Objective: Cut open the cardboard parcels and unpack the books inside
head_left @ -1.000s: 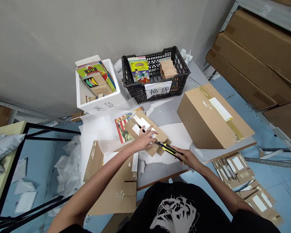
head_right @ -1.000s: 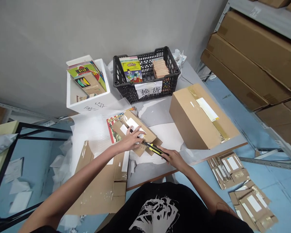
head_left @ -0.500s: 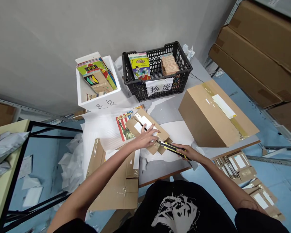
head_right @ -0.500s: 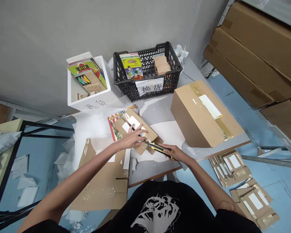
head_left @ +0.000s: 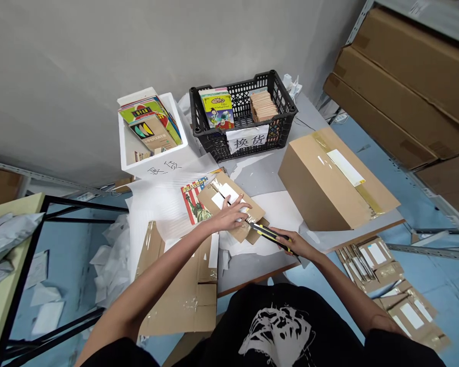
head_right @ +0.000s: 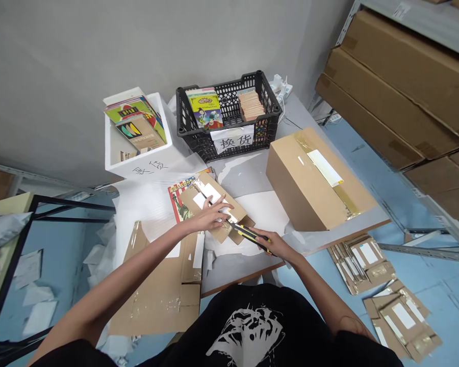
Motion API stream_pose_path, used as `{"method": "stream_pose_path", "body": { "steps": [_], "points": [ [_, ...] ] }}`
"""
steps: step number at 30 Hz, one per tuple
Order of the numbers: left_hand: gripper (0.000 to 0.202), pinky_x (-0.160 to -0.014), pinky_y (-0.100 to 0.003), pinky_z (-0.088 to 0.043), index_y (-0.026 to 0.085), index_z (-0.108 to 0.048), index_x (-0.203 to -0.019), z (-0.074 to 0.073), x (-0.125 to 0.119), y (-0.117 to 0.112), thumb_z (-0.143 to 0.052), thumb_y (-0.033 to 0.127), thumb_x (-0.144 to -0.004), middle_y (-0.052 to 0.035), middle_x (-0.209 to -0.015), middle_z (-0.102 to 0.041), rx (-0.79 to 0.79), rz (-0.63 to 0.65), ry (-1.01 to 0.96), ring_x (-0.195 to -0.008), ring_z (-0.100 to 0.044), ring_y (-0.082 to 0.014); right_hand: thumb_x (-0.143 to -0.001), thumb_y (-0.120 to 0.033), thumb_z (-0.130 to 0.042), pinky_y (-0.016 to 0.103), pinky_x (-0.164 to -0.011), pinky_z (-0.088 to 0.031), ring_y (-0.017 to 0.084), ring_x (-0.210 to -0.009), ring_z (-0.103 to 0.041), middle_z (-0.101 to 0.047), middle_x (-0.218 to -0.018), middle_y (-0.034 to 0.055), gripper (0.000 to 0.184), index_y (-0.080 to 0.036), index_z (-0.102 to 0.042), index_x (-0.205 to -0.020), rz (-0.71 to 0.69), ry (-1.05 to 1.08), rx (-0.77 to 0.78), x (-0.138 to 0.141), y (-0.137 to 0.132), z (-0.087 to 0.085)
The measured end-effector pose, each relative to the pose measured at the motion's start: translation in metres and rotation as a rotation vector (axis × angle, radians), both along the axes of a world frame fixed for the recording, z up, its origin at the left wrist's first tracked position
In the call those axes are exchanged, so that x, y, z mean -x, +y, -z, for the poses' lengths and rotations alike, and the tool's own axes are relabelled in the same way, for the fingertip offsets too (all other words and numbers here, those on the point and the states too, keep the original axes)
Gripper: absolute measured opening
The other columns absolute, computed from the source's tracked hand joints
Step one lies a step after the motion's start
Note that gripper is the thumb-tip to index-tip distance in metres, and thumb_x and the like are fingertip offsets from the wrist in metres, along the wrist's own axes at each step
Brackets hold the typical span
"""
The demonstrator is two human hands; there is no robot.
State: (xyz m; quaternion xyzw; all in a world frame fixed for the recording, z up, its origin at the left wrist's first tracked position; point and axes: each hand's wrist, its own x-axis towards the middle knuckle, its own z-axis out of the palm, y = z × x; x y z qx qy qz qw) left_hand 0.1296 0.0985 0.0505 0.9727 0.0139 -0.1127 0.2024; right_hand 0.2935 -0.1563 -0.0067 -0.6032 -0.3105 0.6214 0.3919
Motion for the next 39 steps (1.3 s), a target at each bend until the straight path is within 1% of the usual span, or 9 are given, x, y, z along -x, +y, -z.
{"method": "stream_pose_path", "body": {
  "steps": [6,11,13,18,22,25,28,33,39],
  "points": [
    [0.01,-0.11,-0.059,-0.008,0.024,-0.067,-0.089,0.005,-0.001,0.001,-0.061,0.024,-0.082,-0.0053,-0.133,-0.053,-0.009,0.011,-0.01,-0.139,-0.026,-0.0306,-0.087,-0.054,-0.048,0.02,-0.041,-0.035,0.006,-0.043,-0.038,-0.057,-0.065,-0.0032,0.058,-0.026,-0.047,-0.138,-0.027,-0.028,-0.004,0.001,-0.005,-0.007],
    [0.011,-0.109,-0.06,-0.008,0.024,-0.066,-0.087,0.005,-0.005,0.011,-0.056,0.024,-0.084,-0.0056,-0.132,-0.055,-0.039,-0.034,0.003,-0.139,-0.028,-0.0294,-0.086,-0.055,-0.048,0.019,-0.038,-0.035,0.007,-0.038,-0.04,-0.061,-0.064,-0.0011,0.052,-0.029,-0.056,-0.131,-0.287,-0.06,0.064,0.032,-0.04,0.002],
    [0.01,-0.109,-0.06,-0.009,0.024,-0.065,-0.087,0.003,-0.008,0.013,-0.056,0.024,-0.084,-0.0049,-0.133,-0.055,-0.045,-0.03,0.016,-0.139,-0.028,-0.0294,-0.089,-0.055,-0.043,0.021,-0.04,-0.038,0.008,-0.039,-0.043,-0.064,-0.071,0.0002,0.054,-0.03,-0.05,-0.136,-0.201,-0.13,0.052,0.03,-0.057,0.006],
    [0.009,-0.109,-0.063,-0.009,0.021,-0.062,-0.088,-0.007,-0.012,0.005,-0.061,0.026,-0.081,-0.0046,-0.139,-0.051,-0.069,-0.03,0.101,-0.139,-0.027,-0.032,-0.095,-0.045,-0.031,0.031,-0.063,-0.051,0.016,-0.056,-0.058,-0.066,-0.083,0.0042,0.056,-0.025,-0.029,-0.148,0.071,-0.645,0.089,-0.002,-0.068,0.021],
    [0.026,-0.11,-0.064,-0.008,0.022,-0.061,-0.099,-0.014,-0.006,-0.005,-0.067,0.021,-0.075,-0.0053,-0.141,-0.048,-0.146,-0.032,0.117,-0.139,-0.026,-0.0329,-0.094,-0.022,-0.029,0.035,-0.072,-0.051,0.022,-0.076,-0.064,-0.062,-0.105,0.0148,0.054,-0.018,-0.027,-0.148,-0.098,-1.16,0.278,0.009,-0.042,0.051],
    [0.033,-0.111,-0.062,-0.005,0.022,-0.059,-0.106,-0.016,0.004,-0.009,-0.066,0.018,-0.074,-0.0055,-0.137,-0.052,-0.185,-0.016,0.085,-0.139,-0.029,-0.0312,-0.091,-0.019,-0.038,0.04,-0.08,-0.05,0.028,-0.096,-0.061,-0.058,-0.111,0.0167,0.052,-0.02,-0.038,-0.143,-0.239,-1.235,0.411,0.027,-0.022,0.064],
    [0.029,-0.113,-0.059,-0.006,0.023,-0.057,-0.107,-0.018,0.015,-0.013,-0.062,0.018,-0.079,-0.0052,-0.132,-0.057,-0.22,0.004,0.025,-0.138,-0.033,-0.0277,-0.093,-0.027,-0.038,0.044,-0.09,-0.046,0.031,-0.116,-0.051,-0.053,-0.123,0.0186,0.046,-0.017,-0.043,-0.138,-0.107,-1.176,0.321,0.032,0.002,0.048],
    [0.018,-0.105,-0.043,-0.032,0.02,-0.056,-0.095,-0.02,0.035,-0.032,-0.044,0.009,-0.089,-0.0047,-0.108,-0.069,-0.391,-0.032,-0.114,-0.113,-0.058,-0.0173,-0.094,-0.038,-0.035,0.042,-0.096,-0.045,0.027,-0.127,-0.039,-0.041,-0.137,0.0163,0.058,-0.019,-0.023,-0.147,0.077,-1.104,-0.232,0.033,0.069,-0.012],
    [0.016,-0.083,-0.031,-0.045,0.017,-0.054,-0.087,0.002,0.061,-0.069,-0.045,0.004,-0.087,-0.003,-0.091,-0.069,-0.563,-0.121,-0.238,-0.089,-0.064,-0.0152,-0.082,-0.031,-0.061,0.041,-0.083,-0.052,0.032,-0.117,-0.043,-0.047,-0.124,0.0193,0.059,-0.013,-0.038,-0.134,-0.045,-1.352,-0.177,0.04,0.116,-0.026]
  ]
}}
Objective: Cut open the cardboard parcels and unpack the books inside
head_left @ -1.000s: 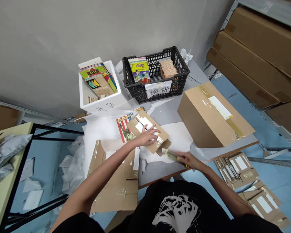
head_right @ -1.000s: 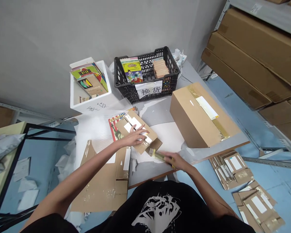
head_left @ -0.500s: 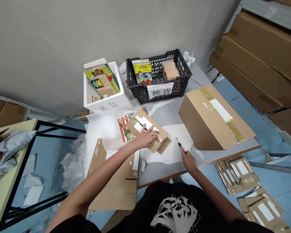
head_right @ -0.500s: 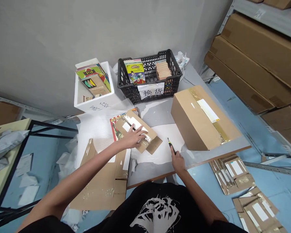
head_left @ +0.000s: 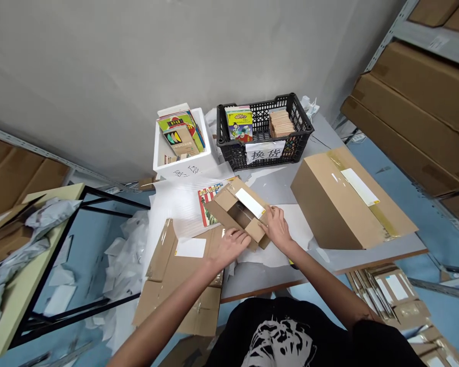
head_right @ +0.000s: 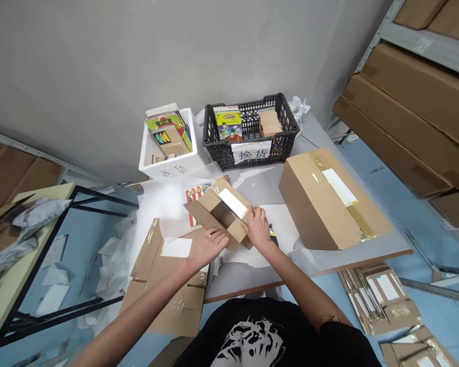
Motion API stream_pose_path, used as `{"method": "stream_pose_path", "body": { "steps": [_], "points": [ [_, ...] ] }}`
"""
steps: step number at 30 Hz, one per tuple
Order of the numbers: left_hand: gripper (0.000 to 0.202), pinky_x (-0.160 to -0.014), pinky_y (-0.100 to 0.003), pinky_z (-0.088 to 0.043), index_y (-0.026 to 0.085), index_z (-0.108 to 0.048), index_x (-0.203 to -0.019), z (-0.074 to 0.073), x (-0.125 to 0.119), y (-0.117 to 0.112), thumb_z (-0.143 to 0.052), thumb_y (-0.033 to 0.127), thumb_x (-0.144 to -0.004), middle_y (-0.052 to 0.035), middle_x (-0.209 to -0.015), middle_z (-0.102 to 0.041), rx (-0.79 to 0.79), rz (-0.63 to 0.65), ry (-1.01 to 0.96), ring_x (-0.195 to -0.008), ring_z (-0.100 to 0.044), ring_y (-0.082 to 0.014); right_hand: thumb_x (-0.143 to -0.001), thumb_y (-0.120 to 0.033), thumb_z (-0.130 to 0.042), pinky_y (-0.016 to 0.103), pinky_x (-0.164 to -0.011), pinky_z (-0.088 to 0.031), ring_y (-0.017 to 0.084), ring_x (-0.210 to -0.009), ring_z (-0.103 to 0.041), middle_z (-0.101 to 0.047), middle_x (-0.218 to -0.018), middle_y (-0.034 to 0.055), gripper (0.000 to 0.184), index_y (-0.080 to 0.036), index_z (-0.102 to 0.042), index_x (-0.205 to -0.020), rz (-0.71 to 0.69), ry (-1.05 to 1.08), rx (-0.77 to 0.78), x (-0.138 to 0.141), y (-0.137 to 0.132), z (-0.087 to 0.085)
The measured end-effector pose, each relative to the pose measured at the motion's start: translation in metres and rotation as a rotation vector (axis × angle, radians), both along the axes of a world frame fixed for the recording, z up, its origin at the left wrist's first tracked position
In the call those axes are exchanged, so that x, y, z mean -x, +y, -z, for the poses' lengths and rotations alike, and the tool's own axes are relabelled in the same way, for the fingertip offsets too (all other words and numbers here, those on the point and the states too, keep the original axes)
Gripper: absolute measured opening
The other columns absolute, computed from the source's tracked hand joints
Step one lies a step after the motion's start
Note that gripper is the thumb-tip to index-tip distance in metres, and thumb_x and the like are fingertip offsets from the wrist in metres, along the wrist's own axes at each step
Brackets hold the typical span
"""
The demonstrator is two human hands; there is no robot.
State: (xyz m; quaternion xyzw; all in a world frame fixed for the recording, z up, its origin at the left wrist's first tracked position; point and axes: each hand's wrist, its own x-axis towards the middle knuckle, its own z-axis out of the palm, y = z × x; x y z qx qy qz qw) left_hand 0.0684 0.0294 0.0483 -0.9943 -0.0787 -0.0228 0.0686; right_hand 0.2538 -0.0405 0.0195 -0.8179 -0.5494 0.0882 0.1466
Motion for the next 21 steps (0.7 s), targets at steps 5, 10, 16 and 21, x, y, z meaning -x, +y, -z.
{"method": "stream_pose_path", "body": {
  "steps": [5,10,16,21],
  "points": [
    [0.019,-0.093,-0.038,-0.043,0.013,-0.054,-0.101,0.014,0.024,-0.029,-0.055,0.028,-0.088,-0.0132,-0.121,-0.06,0.077,-0.123,0.031,-0.114,-0.054,-0.0239,-0.087,-0.026,-0.053,0.037,-0.08,-0.054,0.029,-0.108,-0.052,-0.054,-0.118,0.0198,0.052,-0.01,-0.038,-0.134,-0.099,-0.079,0.041,-0.004,0.002,0.011],
    [0.04,-0.074,-0.032,-0.05,0.012,-0.053,-0.106,-0.018,-0.002,-0.016,-0.048,0.048,-0.089,-0.0142,-0.112,-0.06,0.211,-0.21,0.161,-0.104,-0.058,-0.0254,-0.09,-0.027,-0.049,0.04,-0.093,-0.05,0.031,-0.124,-0.048,-0.049,-0.132,0.0239,0.049,-0.007,-0.041,-0.134,-0.187,-0.088,-0.009,-0.013,0.001,0.015],
    [0.044,-0.093,-0.038,-0.042,0.014,-0.042,-0.128,-0.062,-0.078,0.049,-0.055,0.021,-0.086,-0.017,-0.136,-0.044,-0.018,-0.164,0.124,-0.12,-0.046,-0.0278,-0.092,-0.032,-0.044,0.046,-0.101,-0.045,0.03,-0.13,-0.043,-0.047,-0.137,0.0213,0.053,-0.012,-0.034,-0.14,-0.32,-0.008,-0.149,-0.045,0.001,-0.012],
    [0.037,-0.09,-0.036,-0.041,0.02,-0.045,-0.127,-0.076,-0.091,0.073,-0.041,0.014,-0.091,-0.0106,-0.111,-0.059,-0.04,-0.063,0.2,-0.104,-0.055,-0.0224,-0.092,-0.038,-0.043,0.046,-0.105,-0.041,0.027,-0.133,-0.04,-0.046,-0.14,0.0177,0.059,-0.016,-0.027,-0.145,-0.393,0.145,-0.171,-0.059,-0.002,-0.038]
  ]
}}
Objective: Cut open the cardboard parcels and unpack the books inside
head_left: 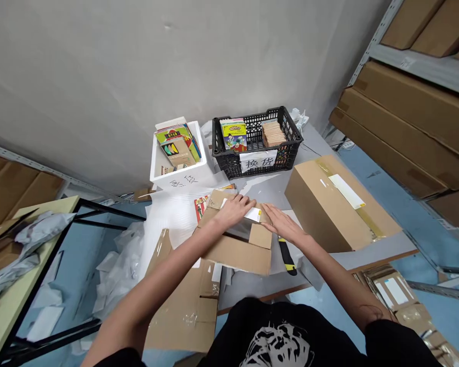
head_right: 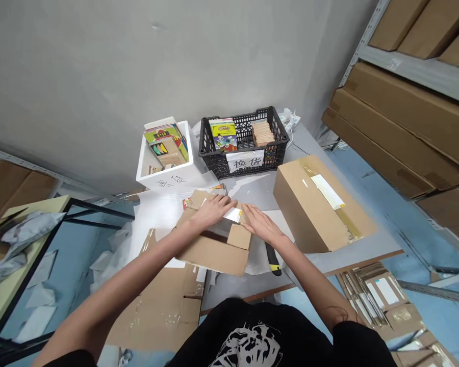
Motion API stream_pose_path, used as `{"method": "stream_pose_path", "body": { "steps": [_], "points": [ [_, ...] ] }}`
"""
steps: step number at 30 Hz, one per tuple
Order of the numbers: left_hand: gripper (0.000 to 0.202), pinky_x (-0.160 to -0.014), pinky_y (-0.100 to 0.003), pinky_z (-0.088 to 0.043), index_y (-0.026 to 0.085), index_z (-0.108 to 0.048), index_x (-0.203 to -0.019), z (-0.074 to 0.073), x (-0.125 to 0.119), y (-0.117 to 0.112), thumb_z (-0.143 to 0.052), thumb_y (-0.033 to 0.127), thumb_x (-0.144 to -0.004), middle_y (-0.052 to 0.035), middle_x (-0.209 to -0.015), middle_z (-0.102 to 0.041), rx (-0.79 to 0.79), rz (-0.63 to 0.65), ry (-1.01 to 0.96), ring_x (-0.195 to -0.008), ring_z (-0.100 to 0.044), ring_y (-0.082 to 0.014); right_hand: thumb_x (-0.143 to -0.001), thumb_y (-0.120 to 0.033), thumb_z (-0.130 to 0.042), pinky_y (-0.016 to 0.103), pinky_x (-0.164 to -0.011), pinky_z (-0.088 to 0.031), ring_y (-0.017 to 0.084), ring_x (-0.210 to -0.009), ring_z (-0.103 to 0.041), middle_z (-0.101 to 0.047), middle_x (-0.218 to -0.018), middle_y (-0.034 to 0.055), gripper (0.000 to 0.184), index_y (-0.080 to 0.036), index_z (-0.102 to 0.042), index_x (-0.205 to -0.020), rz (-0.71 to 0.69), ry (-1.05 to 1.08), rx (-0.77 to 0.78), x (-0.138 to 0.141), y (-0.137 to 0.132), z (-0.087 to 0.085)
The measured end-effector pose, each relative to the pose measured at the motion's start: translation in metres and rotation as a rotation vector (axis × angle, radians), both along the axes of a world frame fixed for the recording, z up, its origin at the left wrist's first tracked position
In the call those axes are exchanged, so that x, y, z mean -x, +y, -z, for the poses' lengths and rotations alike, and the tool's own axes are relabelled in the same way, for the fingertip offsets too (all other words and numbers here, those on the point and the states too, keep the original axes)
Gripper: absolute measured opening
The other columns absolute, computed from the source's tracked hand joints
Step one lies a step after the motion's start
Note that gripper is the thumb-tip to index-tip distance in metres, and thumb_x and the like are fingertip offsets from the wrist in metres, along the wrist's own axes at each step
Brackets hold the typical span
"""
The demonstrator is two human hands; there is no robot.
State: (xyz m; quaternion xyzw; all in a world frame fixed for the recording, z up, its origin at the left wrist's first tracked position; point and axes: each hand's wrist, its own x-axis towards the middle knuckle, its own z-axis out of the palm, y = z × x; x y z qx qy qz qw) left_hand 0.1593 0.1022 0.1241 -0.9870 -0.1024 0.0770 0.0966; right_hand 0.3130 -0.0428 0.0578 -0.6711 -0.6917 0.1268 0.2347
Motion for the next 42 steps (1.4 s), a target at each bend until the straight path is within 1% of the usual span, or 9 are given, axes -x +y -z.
{"method": "stream_pose_path", "body": {
  "steps": [5,8,10,16,23,29,34,38,42],
  "points": [
    [0.042,-0.084,-0.035,-0.043,0.019,-0.042,-0.133,-0.001,0.014,-0.007,-0.036,0.011,-0.092,-0.0107,-0.107,-0.06,-0.019,-0.121,0.033,-0.098,-0.057,-0.0219,-0.094,-0.041,-0.037,0.045,-0.103,-0.042,0.024,-0.131,-0.043,-0.042,-0.143,0.0143,0.059,-0.022,-0.018,-0.147,0.161,0.27,-0.029,0.002,-0.017,0.008],
    [0.046,-0.081,-0.034,-0.044,0.015,-0.039,-0.136,0.01,0.024,-0.02,-0.035,0.008,-0.091,-0.0121,-0.107,-0.061,-0.012,-0.275,0.028,-0.098,-0.057,-0.0227,-0.097,-0.033,-0.027,0.039,-0.094,-0.049,0.022,-0.12,-0.052,-0.048,-0.134,0.0155,0.049,-0.019,-0.023,-0.144,0.426,0.292,-0.017,0.008,-0.037,0.04],
    [0.048,-0.08,-0.035,-0.045,0.014,-0.038,-0.137,0.023,0.03,-0.029,-0.035,0.006,-0.09,-0.0127,-0.107,-0.061,0.011,-0.342,0.012,-0.097,-0.057,-0.0229,-0.096,-0.028,-0.031,0.037,-0.089,-0.051,0.023,-0.117,-0.052,-0.052,-0.128,0.0171,0.045,-0.014,-0.032,-0.138,0.521,0.104,0.154,0.015,-0.052,0.068],
    [0.048,-0.085,-0.036,-0.046,0.015,-0.041,-0.136,0.061,0.042,-0.046,-0.042,0.009,-0.088,-0.0127,-0.113,-0.06,0.051,-0.408,-0.009,-0.1,-0.056,-0.024,-0.081,-0.017,-0.056,0.039,-0.074,-0.053,0.028,-0.099,-0.059,-0.059,-0.104,0.0176,0.033,-0.012,-0.052,-0.113,0.515,-0.218,0.522,0.028,-0.079,0.133],
    [0.058,-0.089,-0.038,-0.045,0.014,-0.039,-0.138,0.063,0.053,-0.052,-0.058,0.031,-0.086,-0.014,-0.119,-0.059,0.091,-0.385,-0.045,-0.105,-0.055,-0.0259,-0.077,-0.007,-0.053,0.03,-0.067,-0.05,0.024,-0.091,-0.061,-0.06,-0.099,0.0147,0.023,-0.012,-0.055,-0.1,0.494,-0.182,0.579,0.026,-0.079,0.147],
    [0.058,-0.089,-0.038,-0.046,0.017,-0.041,-0.137,0.059,0.063,-0.055,-0.059,0.029,-0.084,-0.0131,-0.119,-0.059,0.071,-0.376,-0.071,-0.106,-0.055,-0.0259,-0.087,-0.017,-0.04,0.029,-0.07,-0.05,0.019,-0.084,-0.064,-0.061,-0.105,0.0136,0.039,-0.009,-0.046,-0.125,0.507,-0.017,0.512,0.006,-0.089,0.12],
    [0.056,-0.091,-0.036,-0.045,0.017,-0.042,-0.137,0.059,0.066,-0.055,-0.059,0.026,-0.084,-0.0117,-0.121,-0.06,0.054,-0.384,-0.086,-0.108,-0.055,-0.0254,-0.097,-0.03,-0.018,0.028,-0.062,-0.052,0.015,-0.069,-0.064,-0.065,-0.102,0.0069,0.046,-0.019,-0.032,-0.14,0.338,0.403,0.377,-0.022,-0.109,0.051],
    [0.059,-0.091,-0.037,-0.044,0.016,-0.042,-0.137,0.062,0.066,-0.055,-0.06,0.026,-0.082,-0.0124,-0.121,-0.06,0.055,-0.386,-0.093,-0.108,-0.055,-0.0262,-0.095,-0.043,-0.037,0.031,-0.077,-0.051,0.021,-0.099,-0.062,-0.062,-0.116,0.009,0.047,-0.024,-0.039,-0.137,0.182,0.268,0.248,-0.029,-0.112,-0.011],
    [0.057,-0.09,-0.037,-0.044,0.015,-0.043,-0.137,0.065,0.064,-0.055,-0.058,0.027,-0.084,-0.0127,-0.119,-0.061,0.05,-0.387,-0.093,-0.107,-0.055,-0.0263,-0.097,-0.039,-0.037,0.027,-0.064,-0.049,0.019,-0.088,-0.062,-0.064,-0.104,0.0072,0.045,-0.026,-0.039,-0.14,-0.02,-0.096,0.209,-0.02,-0.108,-0.034]
  ]
}}
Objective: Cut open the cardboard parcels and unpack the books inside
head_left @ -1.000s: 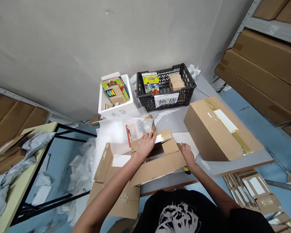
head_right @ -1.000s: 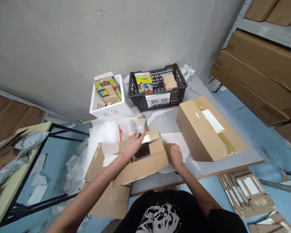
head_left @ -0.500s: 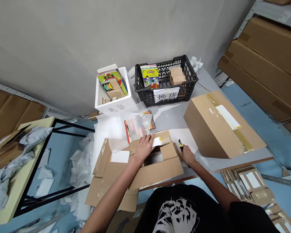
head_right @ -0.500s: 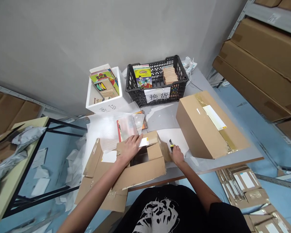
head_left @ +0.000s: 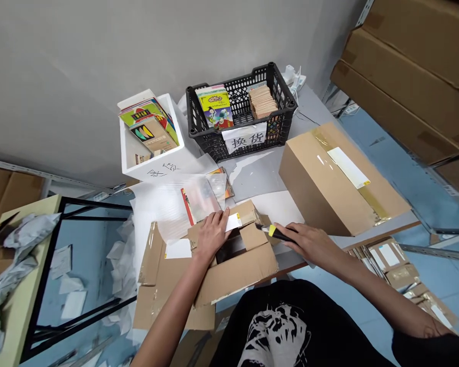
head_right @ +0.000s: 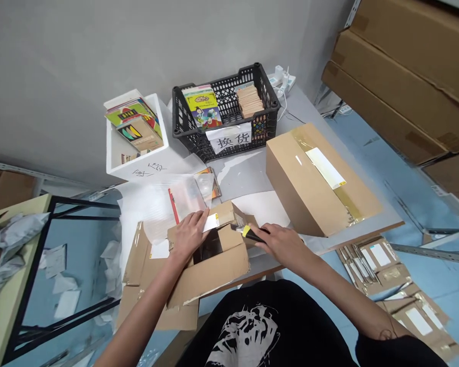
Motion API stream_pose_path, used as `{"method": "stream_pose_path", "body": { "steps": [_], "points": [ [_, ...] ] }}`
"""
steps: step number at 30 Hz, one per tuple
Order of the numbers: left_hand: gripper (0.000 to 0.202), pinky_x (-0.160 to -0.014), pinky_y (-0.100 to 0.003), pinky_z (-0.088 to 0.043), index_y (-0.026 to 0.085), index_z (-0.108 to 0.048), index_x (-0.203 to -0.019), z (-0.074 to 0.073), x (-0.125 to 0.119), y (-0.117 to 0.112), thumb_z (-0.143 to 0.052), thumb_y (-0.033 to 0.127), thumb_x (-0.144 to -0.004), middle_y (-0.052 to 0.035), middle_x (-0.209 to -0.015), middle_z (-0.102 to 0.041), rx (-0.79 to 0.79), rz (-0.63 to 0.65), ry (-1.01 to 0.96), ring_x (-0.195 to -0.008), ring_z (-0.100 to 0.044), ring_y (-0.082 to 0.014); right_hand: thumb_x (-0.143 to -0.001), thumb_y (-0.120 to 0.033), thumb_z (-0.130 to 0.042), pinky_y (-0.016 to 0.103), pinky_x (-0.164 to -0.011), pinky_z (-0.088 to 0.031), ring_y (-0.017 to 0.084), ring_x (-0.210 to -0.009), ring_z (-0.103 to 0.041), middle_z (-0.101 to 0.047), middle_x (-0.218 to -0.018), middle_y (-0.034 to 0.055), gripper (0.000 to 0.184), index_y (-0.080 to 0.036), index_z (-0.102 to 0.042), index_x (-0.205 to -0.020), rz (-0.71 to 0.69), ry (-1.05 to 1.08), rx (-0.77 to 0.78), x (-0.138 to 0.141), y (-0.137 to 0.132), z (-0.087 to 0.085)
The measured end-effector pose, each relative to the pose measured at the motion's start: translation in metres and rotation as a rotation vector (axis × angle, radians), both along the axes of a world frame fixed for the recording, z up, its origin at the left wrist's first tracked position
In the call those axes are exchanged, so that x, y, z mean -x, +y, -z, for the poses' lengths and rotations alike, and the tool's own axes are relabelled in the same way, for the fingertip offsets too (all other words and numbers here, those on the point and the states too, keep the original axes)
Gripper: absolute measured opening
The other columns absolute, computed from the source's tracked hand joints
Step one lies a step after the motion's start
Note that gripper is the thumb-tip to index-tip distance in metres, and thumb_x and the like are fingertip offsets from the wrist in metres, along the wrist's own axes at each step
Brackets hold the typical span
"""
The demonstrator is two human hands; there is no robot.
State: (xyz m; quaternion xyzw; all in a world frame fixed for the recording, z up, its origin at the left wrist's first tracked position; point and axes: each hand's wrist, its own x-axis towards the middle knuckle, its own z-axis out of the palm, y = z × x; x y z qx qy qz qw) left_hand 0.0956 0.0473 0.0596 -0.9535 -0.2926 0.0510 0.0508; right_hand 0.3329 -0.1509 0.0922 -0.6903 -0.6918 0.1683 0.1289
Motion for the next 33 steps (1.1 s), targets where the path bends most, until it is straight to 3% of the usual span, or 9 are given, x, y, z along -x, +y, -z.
{"method": "stream_pose_path", "body": {
  "steps": [3,7,13,19,26,33],
  "points": [
    [0.056,-0.09,-0.037,-0.044,0.015,-0.043,-0.137,0.0,-0.002,-0.002,-0.056,0.026,-0.084,-0.0129,-0.119,-0.061,0.001,0.006,0.008,-0.108,-0.056,-0.0265,-0.096,-0.036,-0.039,0.028,-0.064,-0.047,0.019,-0.084,-0.061,-0.064,-0.099,0.0077,0.043,-0.024,-0.043,-0.137,-0.077,-0.186,-0.023,0.009,0.006,0.003],
    [0.056,-0.094,-0.037,-0.043,0.014,-0.042,-0.138,0.0,-0.004,-0.004,-0.054,0.024,-0.085,-0.0133,-0.122,-0.061,0.006,0.02,0.015,-0.111,-0.055,-0.0265,-0.097,-0.033,-0.037,0.029,-0.064,-0.046,0.02,-0.083,-0.059,-0.063,-0.099,0.0101,0.043,-0.021,-0.043,-0.138,-0.046,-0.281,0.002,0.012,0.015,0.008],
    [0.052,-0.098,-0.038,-0.041,0.015,-0.043,-0.138,0.009,-0.001,-0.006,-0.049,0.022,-0.087,-0.0146,-0.126,-0.059,0.01,0.056,0.011,-0.117,-0.054,-0.0271,-0.094,-0.022,-0.042,0.031,-0.066,-0.044,0.021,-0.084,-0.057,-0.063,-0.098,0.0093,0.045,-0.024,-0.041,-0.139,-0.065,-0.31,0.034,0.005,0.014,0.01],
    [0.048,-0.099,-0.038,-0.041,0.014,-0.046,-0.137,0.016,0.0,-0.01,-0.045,0.02,-0.089,-0.0145,-0.126,-0.06,-0.012,0.085,0.013,-0.115,-0.056,-0.0264,-0.093,-0.027,-0.045,0.032,-0.066,-0.043,0.021,-0.083,-0.056,-0.063,-0.095,0.0079,0.043,-0.024,-0.044,-0.136,-0.067,-0.323,0.055,-0.006,0.011,0.011],
    [0.051,-0.101,-0.039,-0.04,0.015,-0.044,-0.138,0.02,-0.002,-0.008,-0.045,0.016,-0.087,-0.0147,-0.127,-0.059,-0.013,0.086,0.014,-0.118,-0.054,-0.0263,-0.093,-0.022,-0.044,0.029,-0.068,-0.041,0.02,-0.085,-0.056,-0.064,-0.098,0.0072,0.041,-0.025,-0.046,-0.134,-0.092,-0.302,0.036,-0.008,0.023,0.014],
    [0.056,-0.101,-0.036,-0.042,0.023,-0.045,-0.138,0.026,0.011,-0.024,-0.044,0.008,-0.084,-0.0099,-0.125,-0.062,0.034,0.068,0.021,-0.117,-0.056,-0.0229,-0.095,-0.035,-0.041,0.028,-0.059,-0.042,0.021,-0.086,-0.058,-0.063,-0.101,0.0089,0.041,-0.025,-0.046,-0.135,0.107,-0.305,0.038,-0.036,0.018,0.014]
  ]
}}
